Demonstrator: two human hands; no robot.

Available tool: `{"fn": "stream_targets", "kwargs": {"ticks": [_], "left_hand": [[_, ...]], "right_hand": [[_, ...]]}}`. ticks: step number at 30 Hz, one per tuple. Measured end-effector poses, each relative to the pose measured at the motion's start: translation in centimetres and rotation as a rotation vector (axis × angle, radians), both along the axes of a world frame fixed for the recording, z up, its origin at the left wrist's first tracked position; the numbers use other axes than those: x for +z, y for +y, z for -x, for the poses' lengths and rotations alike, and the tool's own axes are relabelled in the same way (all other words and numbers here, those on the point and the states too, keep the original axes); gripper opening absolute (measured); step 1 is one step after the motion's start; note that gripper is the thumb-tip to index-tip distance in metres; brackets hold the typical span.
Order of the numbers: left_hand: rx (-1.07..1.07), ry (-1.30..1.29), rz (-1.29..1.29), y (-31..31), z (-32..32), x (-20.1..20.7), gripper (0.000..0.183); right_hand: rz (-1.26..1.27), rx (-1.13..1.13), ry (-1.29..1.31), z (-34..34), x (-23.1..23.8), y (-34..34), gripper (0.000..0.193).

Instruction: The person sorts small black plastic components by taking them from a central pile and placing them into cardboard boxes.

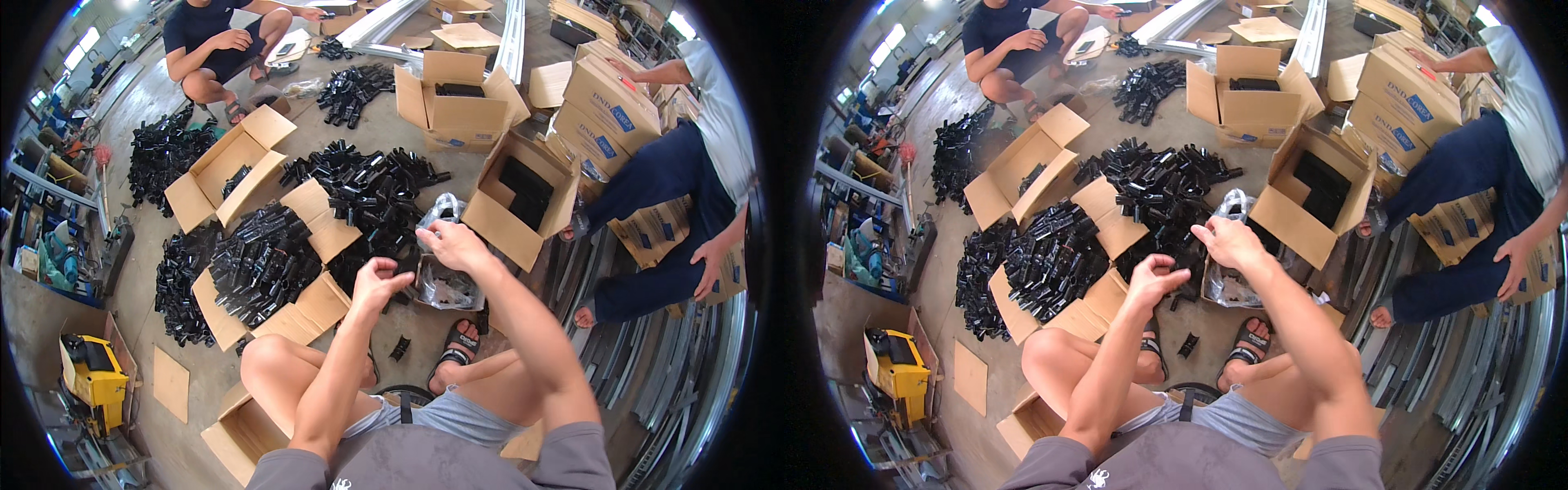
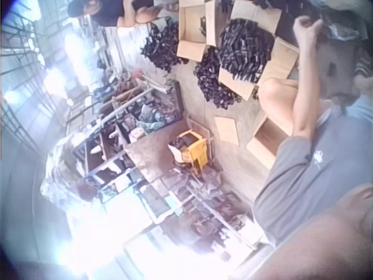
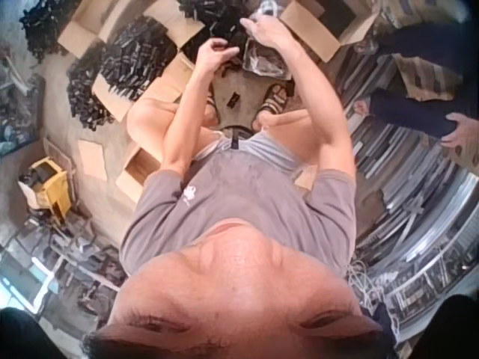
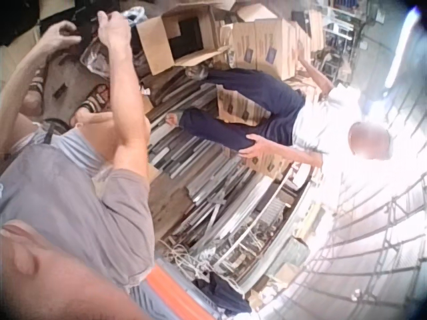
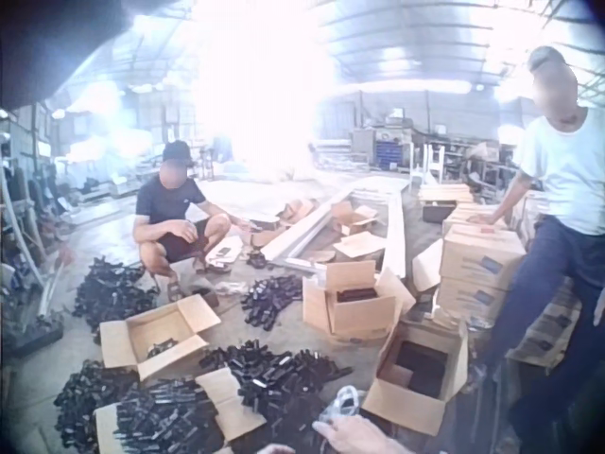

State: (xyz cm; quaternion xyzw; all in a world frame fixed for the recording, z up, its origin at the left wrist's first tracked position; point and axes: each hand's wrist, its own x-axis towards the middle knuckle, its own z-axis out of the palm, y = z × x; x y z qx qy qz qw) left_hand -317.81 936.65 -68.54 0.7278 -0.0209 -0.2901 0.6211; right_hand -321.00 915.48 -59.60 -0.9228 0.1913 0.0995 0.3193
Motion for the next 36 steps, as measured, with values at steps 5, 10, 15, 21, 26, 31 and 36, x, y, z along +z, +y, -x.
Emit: {"fn": "stream_targets", "kwargs": {"ticks": [5, 10, 15, 21, 26, 31, 36], "left_hand": [[-0.154, -0.215, 0.106, -1.8, -2.5, 15.5, 0.042], [-0.404, -0.309, 0.061, -2.1, -2.9, 20.0, 0.045], [-0.317, 0.123, 0.52, -1.7, -3.6, 18.5, 0.035], [-0.394, 0.032, 0.538, -3.7, -4.0, 16.8, 0.023], [-0.315, 0.284, 0.48, -4.1, -3.1, 16.2, 0.027], [-0.406, 0.377, 0.392, -3.7, -3.1, 14.9, 0.033], [-0.456, 0.428, 0.538, -3.5, -3.4, 15.6, 0.036]], "right_hand": [[-0.856, -0.074, -0.214, 2.5, 9.4, 0.9, 0.053], [-0.84, -0.228, -0.491, 3.8, 10.5, 1.9, 0.032], [-1.089, -0.236, -0.549, 4.7, 9.3, 1.2, 0.038], [-1.073, -0.304, -0.633, 4.9, 8.6, 0.7, 0.04], [-1.101, -0.381, -0.591, 4.8, 8.6, 0.3, 0.04], [-1.058, -0.407, -0.535, 4.3, 7.5, 0.5, 0.04], [-1.129, -0.482, -0.611, 4.6, 8.0, -0.4, 0.044]]}}
